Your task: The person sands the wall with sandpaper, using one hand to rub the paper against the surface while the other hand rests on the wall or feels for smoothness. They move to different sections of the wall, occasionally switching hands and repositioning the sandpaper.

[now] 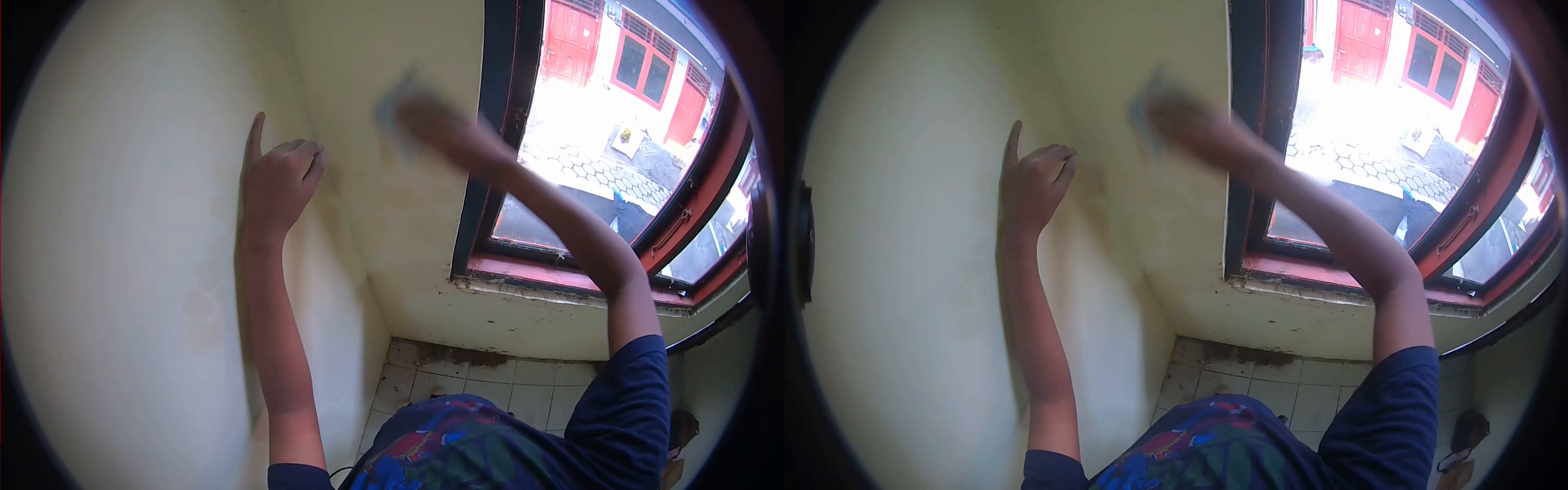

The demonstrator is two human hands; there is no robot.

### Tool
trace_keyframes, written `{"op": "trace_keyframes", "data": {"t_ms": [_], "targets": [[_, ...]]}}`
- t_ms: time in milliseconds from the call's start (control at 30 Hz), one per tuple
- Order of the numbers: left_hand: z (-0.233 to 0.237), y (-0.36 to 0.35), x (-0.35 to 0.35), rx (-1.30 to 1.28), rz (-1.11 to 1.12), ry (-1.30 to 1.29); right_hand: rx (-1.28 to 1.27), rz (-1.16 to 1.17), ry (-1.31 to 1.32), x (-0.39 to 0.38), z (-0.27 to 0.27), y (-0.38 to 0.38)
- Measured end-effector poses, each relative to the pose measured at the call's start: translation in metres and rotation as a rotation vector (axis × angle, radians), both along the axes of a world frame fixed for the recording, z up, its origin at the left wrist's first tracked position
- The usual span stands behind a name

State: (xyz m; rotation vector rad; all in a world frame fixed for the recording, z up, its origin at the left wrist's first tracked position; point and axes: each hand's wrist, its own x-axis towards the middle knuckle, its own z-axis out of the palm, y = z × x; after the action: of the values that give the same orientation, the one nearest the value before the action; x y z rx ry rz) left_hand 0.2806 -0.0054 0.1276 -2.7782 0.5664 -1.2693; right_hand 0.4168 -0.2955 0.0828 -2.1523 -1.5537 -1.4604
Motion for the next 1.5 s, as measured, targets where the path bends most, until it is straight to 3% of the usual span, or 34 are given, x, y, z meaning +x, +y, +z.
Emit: {"op": "trace_keyframes", "data": {"t_ms": [67, 100, 167, 233, 300, 333, 400, 467, 567, 600, 633, 700, 733, 767, 800, 833, 867, 967, 1033, 1100, 1200, 1267, 1333, 1433, 1500], "targets": [[-0.001, 0.002, 0.000, 0.009, 0.022, -0.006, -0.512, -0.020, -0.135, -0.015, -0.073, -0.006], [-0.002, 0.003, 0.001, -0.009, -0.028, -0.029, -0.519, -0.009, -0.132, -0.015, -0.069, -0.010], [-0.001, 0.005, 0.003, -0.042, -0.056, -0.065, -0.455, 0.167, 0.260, -0.007, -0.028, -0.015], [-0.003, 0.005, 0.006, -0.035, -0.091, -0.093, -0.268, 0.051, -0.060, -0.001, 0.053, -0.017], [-0.006, 0.004, 0.009, -0.045, -0.090, -0.104, 0.131, 0.002, 0.081, -0.014, 0.121, -0.026], [-0.006, 0.003, 0.010, -0.054, -0.093, -0.115, 0.137, -0.004, 0.079, -0.008, 0.123, -0.028], [-0.006, 0.001, 0.011, -0.056, -0.093, -0.126, 0.458, -0.149, -0.102, 0.001, 0.117, -0.031], [-0.006, 0.000, 0.011, -0.070, -0.082, -0.137, 0.233, -0.173, -0.056, -0.013, 0.051, 0.001], [-0.005, 0.003, 0.008, 0.000, -0.032, -0.124, -0.290, -0.003, 0.056, -0.004, -0.094, 0.015], [-0.002, 0.002, 0.006, -0.018, -0.029, -0.088, -0.423, -0.011, 0.061, -0.005, -0.113, 0.013], [-0.002, 0.002, 0.004, -0.042, -0.021, -0.051, -0.431, -0.003, 0.059, -0.005, -0.100, 0.011], [-0.002, 0.003, 0.003, -0.048, -0.027, -0.061, -0.355, 0.134, 0.540, -0.002, -0.032, 0.006], [-0.001, 0.004, 0.003, -0.035, -0.050, -0.067, -0.313, 0.108, 0.147, 0.006, 0.007, 0.002], [0.000, 0.004, 0.003, -0.040, -0.042, -0.076, -0.139, 0.104, 0.112, 0.003, 0.052, 0.000], [-0.001, 0.003, 0.003, -0.063, -0.058, -0.072, -0.034, -0.080, -0.077, -0.007, 0.095, 0.000], [-0.002, 0.002, 0.003, -0.085, -0.075, -0.067, 0.162, -0.118, -0.168, -0.011, 0.125, -0.001], [-0.003, 0.002, 0.005, -0.087, -0.075, -0.070, 0.308, -0.230, -0.123, -0.007, 0.138, -0.006], [-0.006, 0.002, 0.008, -0.109, -0.088, -0.119, 0.500, -0.093, -0.208, -0.012, 0.090, 0.014], [-0.004, 0.001, 0.006, -0.076, -0.052, -0.149, 0.185, -0.150, -0.019, 0.008, -0.029, 0.037], [-0.003, 0.001, 0.005, -0.074, -0.061, -0.142, -0.154, -0.036, 0.139, 0.000, -0.111, 0.043], [-0.003, 0.002, 0.004, -0.086, -0.077, -0.143, -0.088, 0.086, 0.301, 0.005, -0.080, 0.031], [-0.004, 0.001, 0.006, -0.096, -0.094, -0.146, 0.075, -0.051, 0.102, -0.006, 0.014, 0.017], [-0.005, -0.001, 0.006, -0.112, -0.084, -0.165, 0.400, -0.174, 0.008, -0.027, 0.095, 0.008], [-0.008, -0.001, 0.013, -0.112, -0.064, -0.212, 0.589, -0.036, -0.153, -0.013, 0.099, 0.003], [-0.007, -0.002, 0.014, -0.105, -0.077, -0.231, 0.268, -0.061, -0.015, -0.012, 0.018, 0.021]]}}
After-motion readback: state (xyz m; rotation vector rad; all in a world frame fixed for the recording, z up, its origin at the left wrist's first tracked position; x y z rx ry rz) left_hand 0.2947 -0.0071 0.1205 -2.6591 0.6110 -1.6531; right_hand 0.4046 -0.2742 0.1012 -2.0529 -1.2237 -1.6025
